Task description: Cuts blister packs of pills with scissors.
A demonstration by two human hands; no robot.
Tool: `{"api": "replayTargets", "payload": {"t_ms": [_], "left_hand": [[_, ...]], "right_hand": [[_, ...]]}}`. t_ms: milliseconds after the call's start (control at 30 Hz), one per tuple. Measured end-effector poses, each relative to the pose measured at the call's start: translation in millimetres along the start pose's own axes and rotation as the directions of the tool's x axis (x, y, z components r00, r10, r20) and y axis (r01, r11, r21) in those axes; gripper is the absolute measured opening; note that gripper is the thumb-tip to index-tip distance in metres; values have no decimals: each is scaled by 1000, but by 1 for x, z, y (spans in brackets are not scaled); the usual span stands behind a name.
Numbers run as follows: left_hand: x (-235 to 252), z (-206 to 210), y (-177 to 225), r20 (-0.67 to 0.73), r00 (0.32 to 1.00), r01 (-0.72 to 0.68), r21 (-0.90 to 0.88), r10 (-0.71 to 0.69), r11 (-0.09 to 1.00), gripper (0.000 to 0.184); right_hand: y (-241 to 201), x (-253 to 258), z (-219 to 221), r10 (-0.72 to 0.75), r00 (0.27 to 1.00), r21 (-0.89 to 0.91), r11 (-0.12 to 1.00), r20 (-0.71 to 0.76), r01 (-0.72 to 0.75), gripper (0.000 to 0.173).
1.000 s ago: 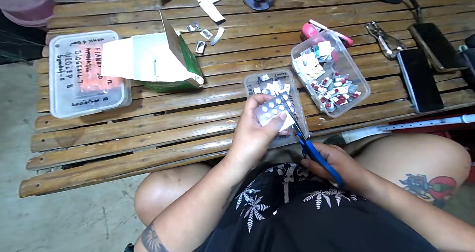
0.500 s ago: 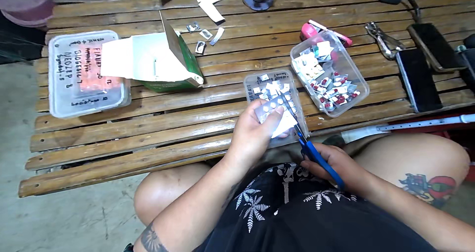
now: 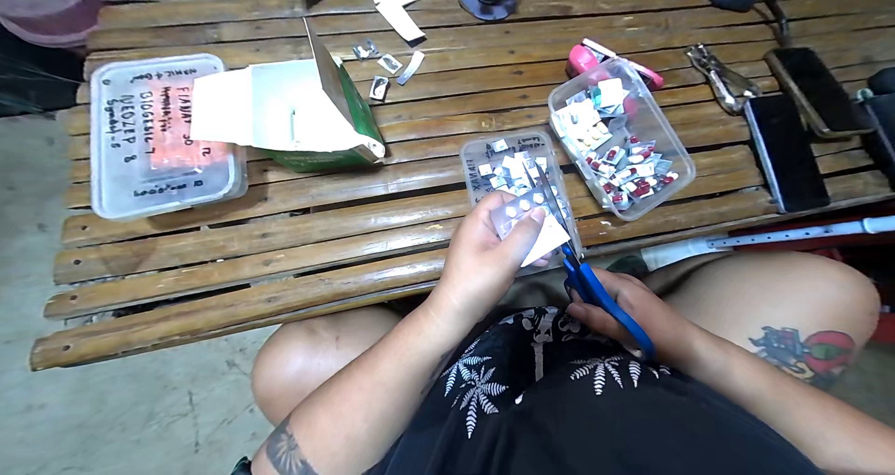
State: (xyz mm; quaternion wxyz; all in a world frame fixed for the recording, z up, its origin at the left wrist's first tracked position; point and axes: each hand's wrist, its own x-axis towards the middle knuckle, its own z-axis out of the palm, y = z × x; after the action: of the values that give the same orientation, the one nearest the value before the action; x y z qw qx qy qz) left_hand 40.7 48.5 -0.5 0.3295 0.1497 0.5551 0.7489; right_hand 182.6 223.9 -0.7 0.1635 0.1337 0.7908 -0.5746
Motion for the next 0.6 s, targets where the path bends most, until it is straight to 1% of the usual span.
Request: {"api": "replayTargets", "payload": {"t_ms": [367,600], "left_hand": [[1,2,0,-18,1000,25,4,-25,1000,7],[3,3,0,-49,997,64,25,-63,998,6]], "right_hand": [[1,2,0,-14,1000,-105,994,-25,11,21],[2,3,0,8,1000,-102,995,-27,-11,21]]}}
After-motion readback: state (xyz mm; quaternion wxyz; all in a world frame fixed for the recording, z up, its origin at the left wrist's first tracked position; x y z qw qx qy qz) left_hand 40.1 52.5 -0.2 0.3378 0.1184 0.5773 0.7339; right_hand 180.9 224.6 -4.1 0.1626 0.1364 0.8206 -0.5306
